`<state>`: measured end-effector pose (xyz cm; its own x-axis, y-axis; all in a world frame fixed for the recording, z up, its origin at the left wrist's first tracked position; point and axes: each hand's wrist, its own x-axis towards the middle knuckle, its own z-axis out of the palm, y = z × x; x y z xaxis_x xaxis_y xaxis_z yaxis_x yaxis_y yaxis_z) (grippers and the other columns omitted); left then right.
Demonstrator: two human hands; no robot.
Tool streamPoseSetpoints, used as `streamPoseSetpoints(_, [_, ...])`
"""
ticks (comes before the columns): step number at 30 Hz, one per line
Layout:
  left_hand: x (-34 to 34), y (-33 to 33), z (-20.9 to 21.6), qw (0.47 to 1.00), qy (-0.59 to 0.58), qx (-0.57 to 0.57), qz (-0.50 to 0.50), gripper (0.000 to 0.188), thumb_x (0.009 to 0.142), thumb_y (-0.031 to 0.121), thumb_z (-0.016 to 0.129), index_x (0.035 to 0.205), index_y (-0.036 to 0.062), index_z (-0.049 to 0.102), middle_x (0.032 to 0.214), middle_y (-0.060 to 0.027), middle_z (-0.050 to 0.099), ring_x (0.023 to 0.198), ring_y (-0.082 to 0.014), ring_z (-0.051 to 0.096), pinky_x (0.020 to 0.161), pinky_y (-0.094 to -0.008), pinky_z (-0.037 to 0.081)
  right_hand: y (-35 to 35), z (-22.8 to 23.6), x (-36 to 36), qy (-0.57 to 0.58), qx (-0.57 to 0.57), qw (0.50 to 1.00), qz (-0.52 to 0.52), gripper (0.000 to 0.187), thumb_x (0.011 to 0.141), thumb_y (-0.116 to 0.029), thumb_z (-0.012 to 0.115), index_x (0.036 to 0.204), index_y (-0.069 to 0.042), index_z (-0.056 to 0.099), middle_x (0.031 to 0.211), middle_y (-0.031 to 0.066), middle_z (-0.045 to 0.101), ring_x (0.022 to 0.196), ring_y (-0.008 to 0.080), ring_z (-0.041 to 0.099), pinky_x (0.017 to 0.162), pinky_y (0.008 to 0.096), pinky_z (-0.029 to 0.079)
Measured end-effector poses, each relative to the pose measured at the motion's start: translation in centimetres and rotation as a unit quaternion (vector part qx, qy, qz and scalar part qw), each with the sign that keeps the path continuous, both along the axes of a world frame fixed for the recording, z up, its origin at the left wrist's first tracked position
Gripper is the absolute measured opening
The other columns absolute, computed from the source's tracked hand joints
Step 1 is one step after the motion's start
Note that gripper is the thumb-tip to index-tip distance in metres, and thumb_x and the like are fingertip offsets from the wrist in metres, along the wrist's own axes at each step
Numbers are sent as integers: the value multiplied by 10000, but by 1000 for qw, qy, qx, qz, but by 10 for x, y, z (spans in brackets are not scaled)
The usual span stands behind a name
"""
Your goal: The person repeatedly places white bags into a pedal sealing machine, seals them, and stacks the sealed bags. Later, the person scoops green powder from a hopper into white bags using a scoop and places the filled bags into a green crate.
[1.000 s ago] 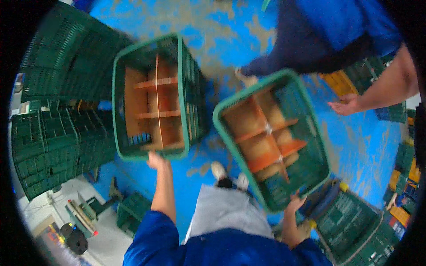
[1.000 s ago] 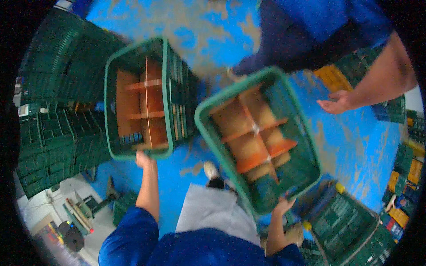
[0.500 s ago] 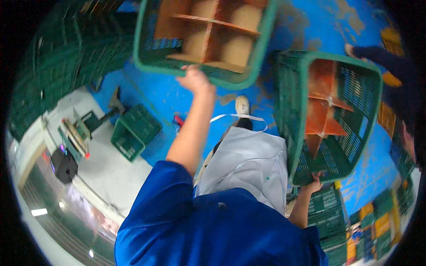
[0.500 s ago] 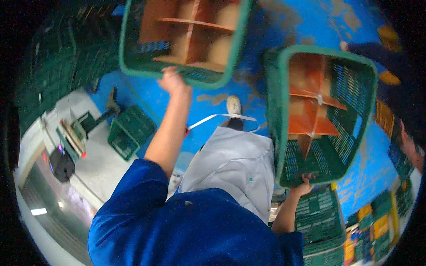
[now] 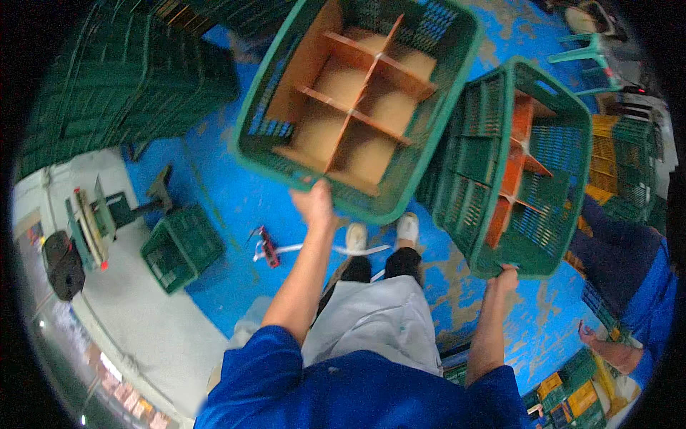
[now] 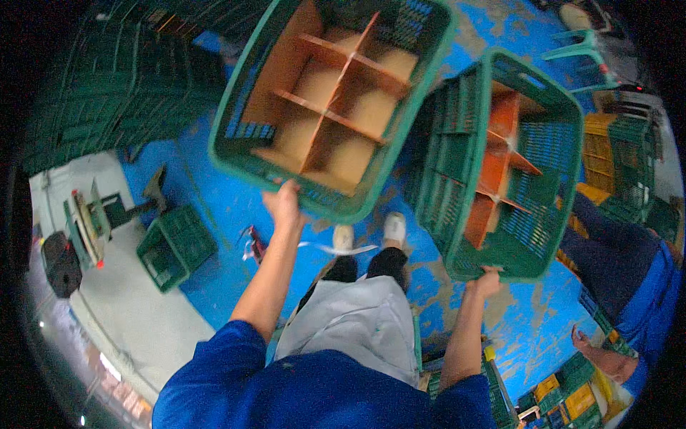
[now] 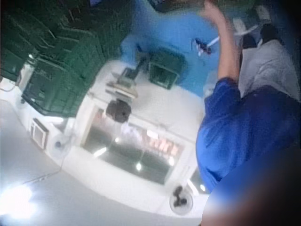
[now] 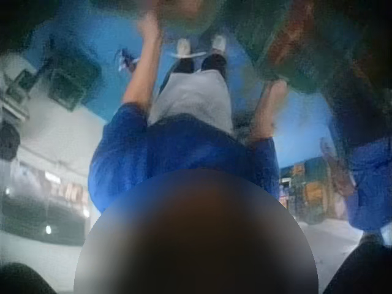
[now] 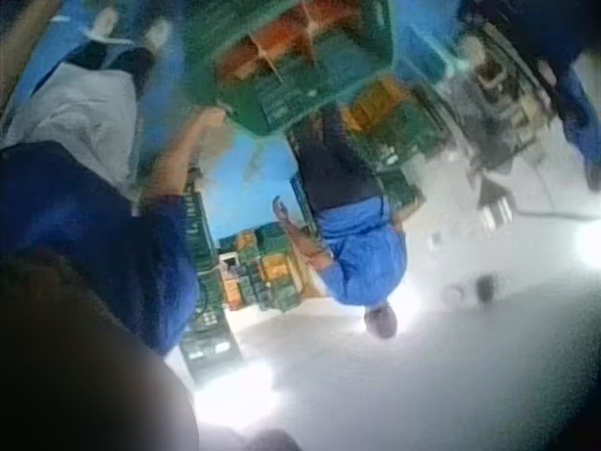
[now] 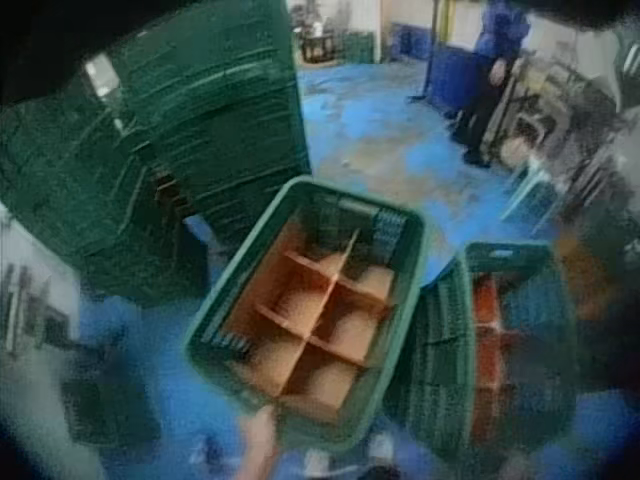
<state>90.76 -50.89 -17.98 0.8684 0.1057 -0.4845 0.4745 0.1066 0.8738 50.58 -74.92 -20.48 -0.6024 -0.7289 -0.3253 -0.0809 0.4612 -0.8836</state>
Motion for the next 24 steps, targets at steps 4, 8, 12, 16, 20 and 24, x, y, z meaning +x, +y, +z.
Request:
streamPoseSetpoints(4, [-14,4,-4,997,-31,64,27,373,637,-73,536,967,62,426,784,-41,460,632,-158,489,536,-294,419,-71,-16,33,-32,-18,999,39,295,555,95,534,840,29,567,857,135,571,690,271,576,552,425,511])
streamPoseSetpoints(8, [-10,-23,-2,990,83,103,40,388,651,-17,575,1007,45,433,817,-85,516,665,-164,519,559,-308,441,-160,-23,85,-2,51,999,-12,141,639,27,547,771,68,572,883,168,571,733,296,585,613,469,524])
streamPoseSetpoints(12, [8,-74,-3,987,25,152,-36,519,649,133,664,1074,-18,409,933,-205,493,881,-349,517,780,-422,425,-233,-2,147,-105,120,967,198,577,883,-449,452,1196,36,435,1220,177,500,1012,345,532,915,467,440])
streamPoseSetpoints(16, [2,-65,-40,993,-49,10,-104,651,746,431,703,1140,-3,419,1119,-208,469,1036,-340,484,861,-416,419,-202,-14,187,-113,83,973,184,778,842,-658,390,1277,-14,365,1227,154,487,998,318,516,830,442,450])
streamPoseSetpoints(20, [-48,43,-99,976,41,181,-116,462,721,346,729,1023,42,556,1109,-161,523,1033,-317,512,889,-398,424,-96,-34,146,-3,351,812,466,834,830,-641,462,1377,-46,254,1225,147,470,998,304,504,807,413,438])
streamPoseSetpoints(24, [-119,212,-182,932,176,310,-64,384,671,350,741,904,66,628,1044,-150,590,1030,-296,552,866,-382,440,12,-24,99,151,498,527,672,692,842,-515,563,1355,-115,326,1206,117,492,1020,259,521,809,400,443])
